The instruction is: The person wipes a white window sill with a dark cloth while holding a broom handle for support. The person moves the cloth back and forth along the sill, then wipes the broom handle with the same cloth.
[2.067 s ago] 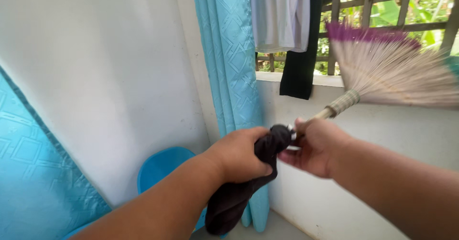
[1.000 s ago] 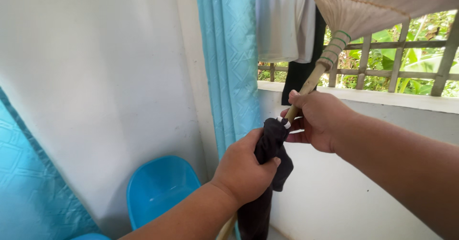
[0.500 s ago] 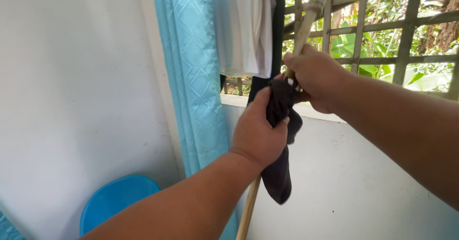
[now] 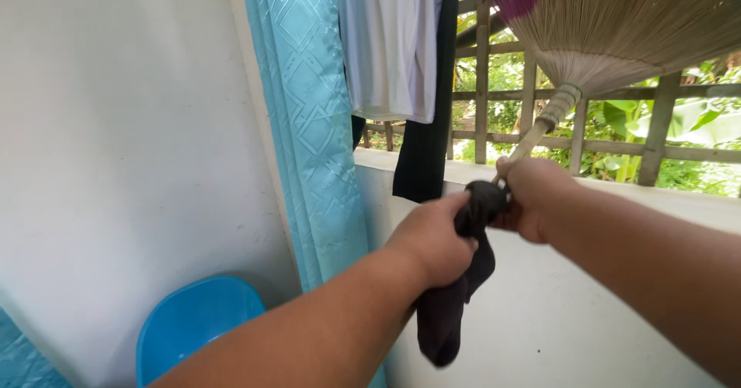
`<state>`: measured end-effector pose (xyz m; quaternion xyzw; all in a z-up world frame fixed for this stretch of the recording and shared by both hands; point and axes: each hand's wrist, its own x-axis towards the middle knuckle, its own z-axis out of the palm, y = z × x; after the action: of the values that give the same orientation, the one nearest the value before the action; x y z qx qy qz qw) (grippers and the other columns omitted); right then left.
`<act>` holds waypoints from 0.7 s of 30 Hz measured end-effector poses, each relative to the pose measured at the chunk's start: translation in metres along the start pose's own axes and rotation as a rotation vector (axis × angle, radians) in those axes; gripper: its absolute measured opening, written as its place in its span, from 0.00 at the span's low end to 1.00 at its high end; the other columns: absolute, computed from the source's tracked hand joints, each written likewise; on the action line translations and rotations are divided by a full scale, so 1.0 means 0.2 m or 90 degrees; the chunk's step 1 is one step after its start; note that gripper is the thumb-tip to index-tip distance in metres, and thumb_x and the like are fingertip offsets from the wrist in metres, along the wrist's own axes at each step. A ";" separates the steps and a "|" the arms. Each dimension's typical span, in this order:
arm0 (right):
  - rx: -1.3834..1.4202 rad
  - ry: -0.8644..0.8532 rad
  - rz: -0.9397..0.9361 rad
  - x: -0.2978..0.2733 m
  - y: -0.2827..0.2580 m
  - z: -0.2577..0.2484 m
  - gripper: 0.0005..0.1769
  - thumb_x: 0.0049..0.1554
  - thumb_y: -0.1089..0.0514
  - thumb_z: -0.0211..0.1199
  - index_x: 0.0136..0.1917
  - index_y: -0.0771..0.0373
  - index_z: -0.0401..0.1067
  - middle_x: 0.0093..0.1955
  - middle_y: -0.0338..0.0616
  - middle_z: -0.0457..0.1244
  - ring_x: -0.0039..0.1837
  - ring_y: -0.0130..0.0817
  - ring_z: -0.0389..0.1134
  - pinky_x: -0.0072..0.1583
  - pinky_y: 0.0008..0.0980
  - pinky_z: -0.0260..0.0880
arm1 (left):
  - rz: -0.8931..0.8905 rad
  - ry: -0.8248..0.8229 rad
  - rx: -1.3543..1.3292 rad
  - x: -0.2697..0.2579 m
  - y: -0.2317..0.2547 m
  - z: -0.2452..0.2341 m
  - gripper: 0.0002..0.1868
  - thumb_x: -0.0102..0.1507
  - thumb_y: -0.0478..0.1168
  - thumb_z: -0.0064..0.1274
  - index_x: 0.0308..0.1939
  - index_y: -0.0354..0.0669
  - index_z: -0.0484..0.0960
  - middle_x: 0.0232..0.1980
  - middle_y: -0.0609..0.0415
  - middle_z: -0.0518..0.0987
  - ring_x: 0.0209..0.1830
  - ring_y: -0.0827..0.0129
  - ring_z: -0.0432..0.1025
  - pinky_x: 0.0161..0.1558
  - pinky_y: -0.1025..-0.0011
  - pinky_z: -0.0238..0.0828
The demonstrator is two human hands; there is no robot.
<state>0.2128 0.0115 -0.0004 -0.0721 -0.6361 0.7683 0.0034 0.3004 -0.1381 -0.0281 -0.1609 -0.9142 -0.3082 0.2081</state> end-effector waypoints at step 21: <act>-0.006 0.027 0.365 -0.68 0.65 0.45 0.18 0.71 0.49 0.46 0.56 0.68 0.63 0.53 0.50 0.60 0.50 0.46 0.69 0.55 0.48 0.78 | -0.271 -0.271 0.001 -0.85 -0.36 -0.31 0.34 0.56 0.40 0.60 0.67 0.59 0.74 0.56 0.48 0.82 0.57 0.55 0.76 0.57 0.64 0.72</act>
<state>0.3488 -0.1137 -0.0973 -0.2651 -0.5930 0.7332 -0.2012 0.4344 -0.2601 -0.1002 -0.0267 -0.9507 -0.3037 -0.0576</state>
